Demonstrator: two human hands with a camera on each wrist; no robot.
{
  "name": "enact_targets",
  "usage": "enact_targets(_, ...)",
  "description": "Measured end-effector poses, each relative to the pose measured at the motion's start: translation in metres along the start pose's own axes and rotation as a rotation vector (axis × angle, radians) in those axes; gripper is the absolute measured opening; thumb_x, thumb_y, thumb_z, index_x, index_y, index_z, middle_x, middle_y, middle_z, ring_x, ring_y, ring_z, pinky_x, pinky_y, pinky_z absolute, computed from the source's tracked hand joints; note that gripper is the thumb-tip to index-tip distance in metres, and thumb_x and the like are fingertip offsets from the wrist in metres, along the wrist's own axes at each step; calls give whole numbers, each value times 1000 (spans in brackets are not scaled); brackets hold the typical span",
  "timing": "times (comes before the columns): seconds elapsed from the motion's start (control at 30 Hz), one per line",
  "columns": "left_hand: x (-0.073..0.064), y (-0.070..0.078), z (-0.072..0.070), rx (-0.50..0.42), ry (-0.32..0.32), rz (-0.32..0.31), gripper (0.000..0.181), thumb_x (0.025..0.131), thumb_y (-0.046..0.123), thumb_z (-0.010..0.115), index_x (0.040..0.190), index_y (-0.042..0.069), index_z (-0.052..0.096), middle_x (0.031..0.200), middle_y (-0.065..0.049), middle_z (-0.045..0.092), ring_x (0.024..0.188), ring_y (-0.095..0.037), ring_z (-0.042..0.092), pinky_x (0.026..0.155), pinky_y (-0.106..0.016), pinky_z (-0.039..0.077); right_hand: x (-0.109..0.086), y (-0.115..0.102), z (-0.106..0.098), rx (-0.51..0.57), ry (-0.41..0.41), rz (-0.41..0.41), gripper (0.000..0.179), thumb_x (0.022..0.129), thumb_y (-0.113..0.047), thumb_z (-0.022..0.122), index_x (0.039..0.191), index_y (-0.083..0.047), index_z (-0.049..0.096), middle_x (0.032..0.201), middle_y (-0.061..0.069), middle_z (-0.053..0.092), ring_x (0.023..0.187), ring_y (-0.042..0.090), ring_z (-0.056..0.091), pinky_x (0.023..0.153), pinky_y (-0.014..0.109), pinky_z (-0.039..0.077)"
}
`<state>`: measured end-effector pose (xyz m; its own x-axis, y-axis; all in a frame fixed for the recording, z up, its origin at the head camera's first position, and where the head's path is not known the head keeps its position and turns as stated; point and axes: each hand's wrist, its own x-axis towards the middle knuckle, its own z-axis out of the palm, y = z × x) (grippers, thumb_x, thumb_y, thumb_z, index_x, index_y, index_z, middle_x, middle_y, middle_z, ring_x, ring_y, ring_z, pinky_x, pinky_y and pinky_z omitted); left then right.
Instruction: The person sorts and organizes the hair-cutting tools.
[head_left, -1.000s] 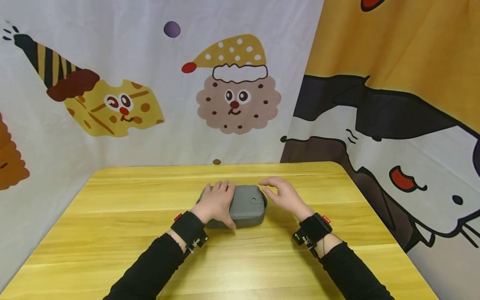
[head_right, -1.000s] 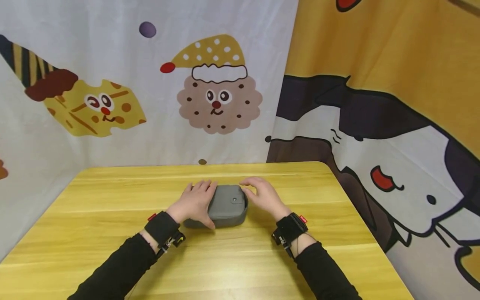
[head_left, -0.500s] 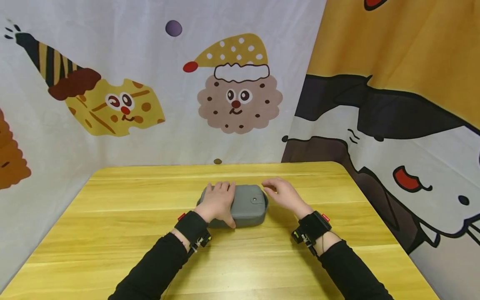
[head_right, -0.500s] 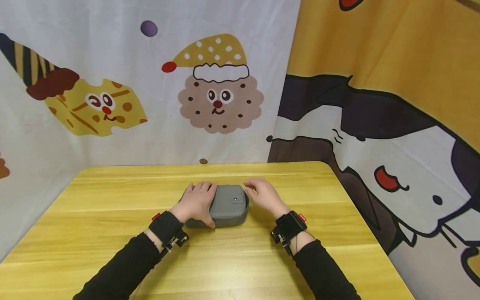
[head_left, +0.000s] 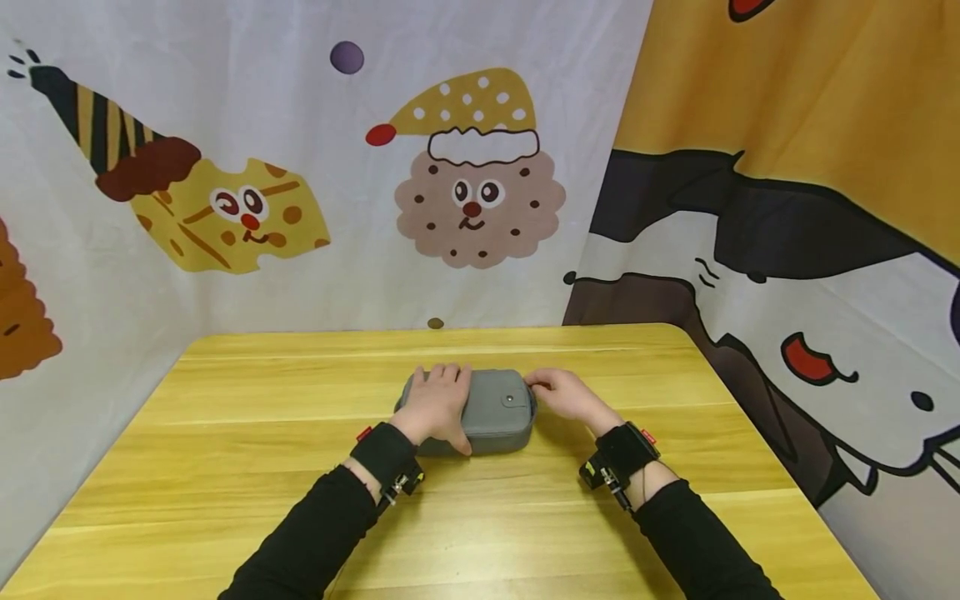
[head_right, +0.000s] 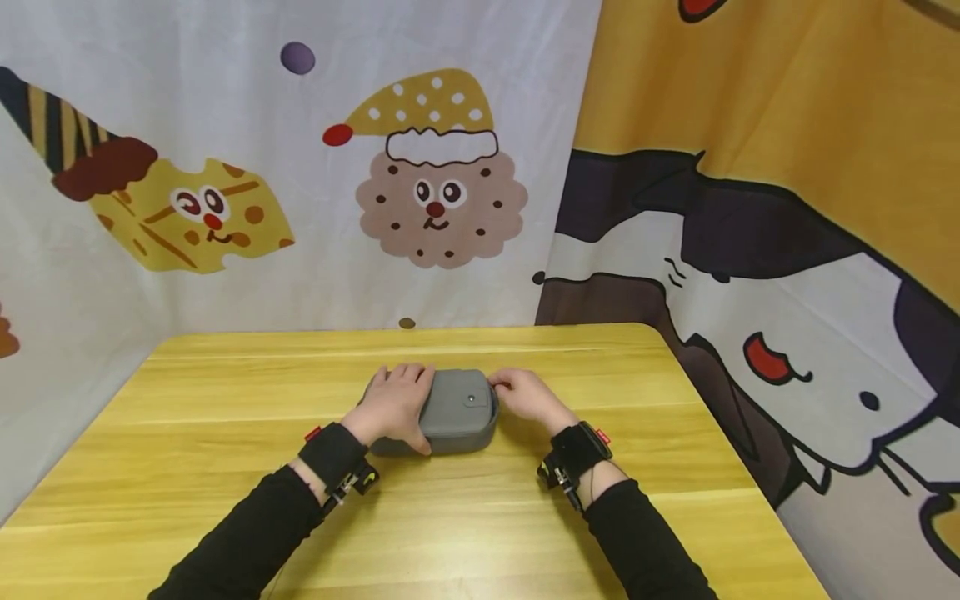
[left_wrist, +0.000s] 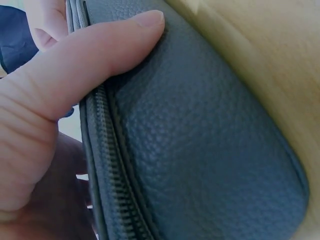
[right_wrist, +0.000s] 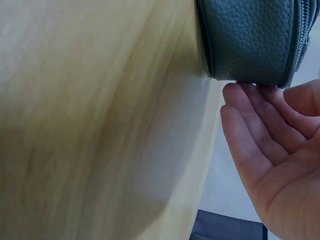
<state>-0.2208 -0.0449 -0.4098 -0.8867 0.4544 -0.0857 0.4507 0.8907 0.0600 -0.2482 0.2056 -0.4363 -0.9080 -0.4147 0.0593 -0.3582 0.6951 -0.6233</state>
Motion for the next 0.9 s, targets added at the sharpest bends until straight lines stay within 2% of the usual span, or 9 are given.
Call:
enact_targets(0.17,3,-3,0,0,5,19,131,53,60,92,154,5,30,150,-17,39,137,-39,35,110,-65,24,-1,-1,0,35,-1,3,26,100,-2,52,118,2,69,115,16,68,109,31,62,90,45,51)
enact_targets(0.37,8,-14,1,26,9,73,129,53,59,93,154,6,32,151,-14,39,138,-36,35,112,-62,24,-2,-3,2,83,-2,7,24,99,-3,54,116,3,69,113,16,68,105,29,64,87,41,53)
enact_targets(0.5,12,-26,-1,62,4,146,128,55,60,91,155,7,31,153,-13,37,140,-34,34,114,-59,22,-4,-4,5,147,-17,6,24,98,-2,54,115,3,69,110,14,69,98,25,66,84,36,54)
enact_targets(0.73,17,-46,-9,102,10,302,125,55,54,94,153,6,33,152,-15,38,140,-36,34,114,-52,28,-5,-7,9,266,-65,-1,22,98,1,54,114,10,66,103,16,70,91,24,68,77,34,58)
enact_targets(0.9,19,-55,-13,115,-18,355,127,54,49,96,155,7,30,154,-14,35,141,-35,32,116,-48,27,-4,-8,11,301,-112,6,22,98,1,53,113,11,65,102,15,70,91,25,69,78,38,59)
